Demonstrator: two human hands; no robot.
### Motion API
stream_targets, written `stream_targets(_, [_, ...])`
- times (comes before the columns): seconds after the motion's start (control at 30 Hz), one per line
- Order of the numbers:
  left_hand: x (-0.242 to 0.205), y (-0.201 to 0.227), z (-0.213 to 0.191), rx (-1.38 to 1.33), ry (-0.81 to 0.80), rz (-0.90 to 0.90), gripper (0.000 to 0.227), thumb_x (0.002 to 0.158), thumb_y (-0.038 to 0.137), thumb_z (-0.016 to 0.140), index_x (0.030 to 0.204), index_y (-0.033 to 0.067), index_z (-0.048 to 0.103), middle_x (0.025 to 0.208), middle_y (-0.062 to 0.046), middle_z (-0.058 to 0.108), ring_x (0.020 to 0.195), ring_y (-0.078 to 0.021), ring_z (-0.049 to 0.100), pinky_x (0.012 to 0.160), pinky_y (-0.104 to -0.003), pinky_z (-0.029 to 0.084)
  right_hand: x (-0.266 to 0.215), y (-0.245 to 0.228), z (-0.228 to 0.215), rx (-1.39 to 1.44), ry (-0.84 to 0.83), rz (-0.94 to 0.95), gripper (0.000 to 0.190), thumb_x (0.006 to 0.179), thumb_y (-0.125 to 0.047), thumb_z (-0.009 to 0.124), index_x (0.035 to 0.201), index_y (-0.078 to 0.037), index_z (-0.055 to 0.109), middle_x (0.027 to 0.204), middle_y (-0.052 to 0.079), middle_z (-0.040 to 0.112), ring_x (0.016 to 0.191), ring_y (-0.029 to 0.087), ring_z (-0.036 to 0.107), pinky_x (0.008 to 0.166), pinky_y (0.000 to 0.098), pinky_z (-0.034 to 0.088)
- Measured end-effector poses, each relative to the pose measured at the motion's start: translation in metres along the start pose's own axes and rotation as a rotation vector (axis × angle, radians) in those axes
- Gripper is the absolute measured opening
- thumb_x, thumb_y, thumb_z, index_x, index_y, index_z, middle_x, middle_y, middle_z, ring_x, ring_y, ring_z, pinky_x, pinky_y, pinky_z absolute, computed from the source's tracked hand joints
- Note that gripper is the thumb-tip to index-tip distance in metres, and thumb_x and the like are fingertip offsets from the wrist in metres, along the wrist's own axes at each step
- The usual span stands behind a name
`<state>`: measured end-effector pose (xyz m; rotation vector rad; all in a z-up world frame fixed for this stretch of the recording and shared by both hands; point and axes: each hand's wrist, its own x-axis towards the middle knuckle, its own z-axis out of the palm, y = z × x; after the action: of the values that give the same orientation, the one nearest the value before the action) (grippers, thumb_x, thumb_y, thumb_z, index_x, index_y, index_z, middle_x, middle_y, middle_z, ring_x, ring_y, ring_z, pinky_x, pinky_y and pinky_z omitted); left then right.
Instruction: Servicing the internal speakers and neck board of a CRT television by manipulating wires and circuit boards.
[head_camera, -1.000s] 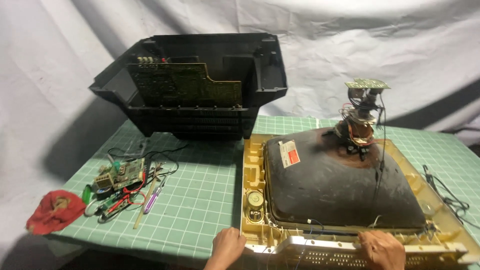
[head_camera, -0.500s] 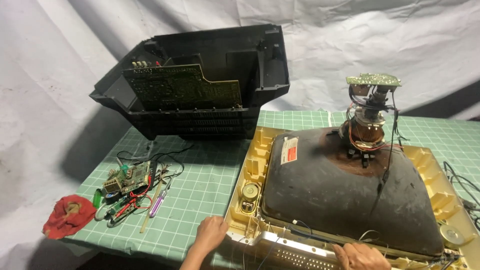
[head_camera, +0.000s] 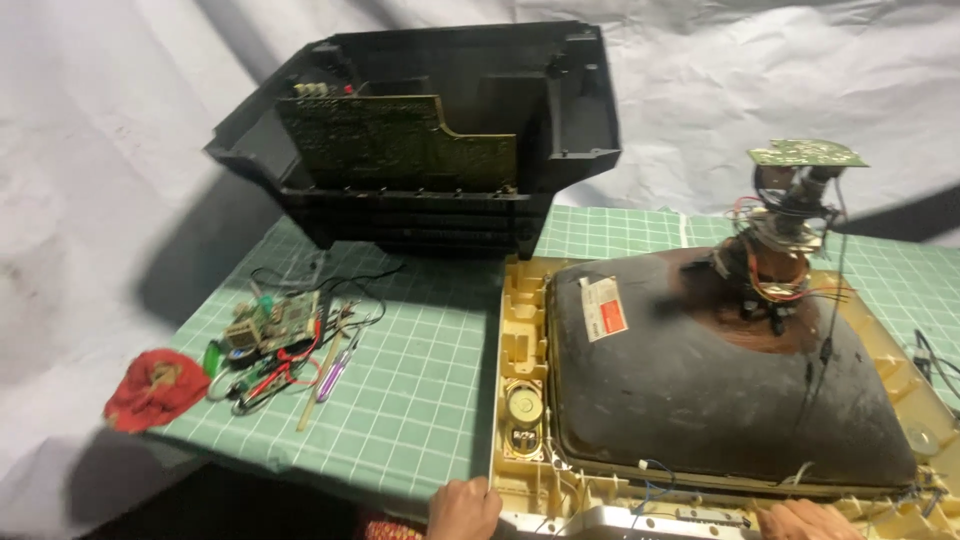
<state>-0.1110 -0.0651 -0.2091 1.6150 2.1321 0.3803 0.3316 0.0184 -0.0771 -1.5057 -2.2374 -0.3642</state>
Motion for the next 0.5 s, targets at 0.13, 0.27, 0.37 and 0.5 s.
stream_targets(0.13, [-0.013,0.018,-0.045,-0.047,-0.005,0.059,0.033,0.091,0.025,0.046,0.076,0.0025,0.066,0.076,-0.020,0.068,0.070,-0.0383,0.066,0.065,-0.056,0.050,0.009,-0.023,0.013,-0.029,-0.075,-0.044,0.044,0.087,-0.036,0.054,0.051,-0.017,0.038,0.047,0.002,0.034,0.045,0.018,0.046,0.055,0.0364,0.034])
stream_targets(0.27, [-0.001,0.004,-0.064,-0.006,0.001,0.059,0.040,0.098,0.025,0.039,0.069,0.0098,0.063,0.064,-0.007,0.060,0.057,-0.0207,0.056,0.051,-0.038,0.045,0.009,-0.033,0.038,-0.113,-0.245,0.002,0.044,0.088,-0.050,0.056,0.054,-0.025,0.045,0.049,-0.005,0.040,0.052,0.012,0.051,0.060,0.0318,0.037])
stream_targets(0.37, [0.018,-0.019,-0.069,0.023,0.029,0.017,0.040,0.096,0.030,0.039,0.070,0.0103,0.062,0.068,-0.009,0.060,0.061,-0.0270,0.055,0.055,-0.041,0.042,-0.005,-0.036,0.050,-0.168,-0.373,0.091,0.045,0.088,-0.060,0.058,0.055,-0.031,0.050,0.051,-0.009,0.044,0.056,0.007,0.054,0.063,0.0287,0.039])
stream_targets(0.5, [0.030,-0.034,-0.071,0.050,0.065,-0.024,0.040,0.087,0.038,0.043,0.073,0.0076,0.065,0.078,-0.023,0.069,0.073,-0.0461,0.062,0.067,-0.057,0.044,-0.016,-0.046,0.035,-0.164,-0.361,0.096,0.053,0.093,-0.067,0.047,0.057,-0.029,0.043,0.053,-0.010,0.045,0.057,0.009,0.057,0.063,0.0316,0.038])
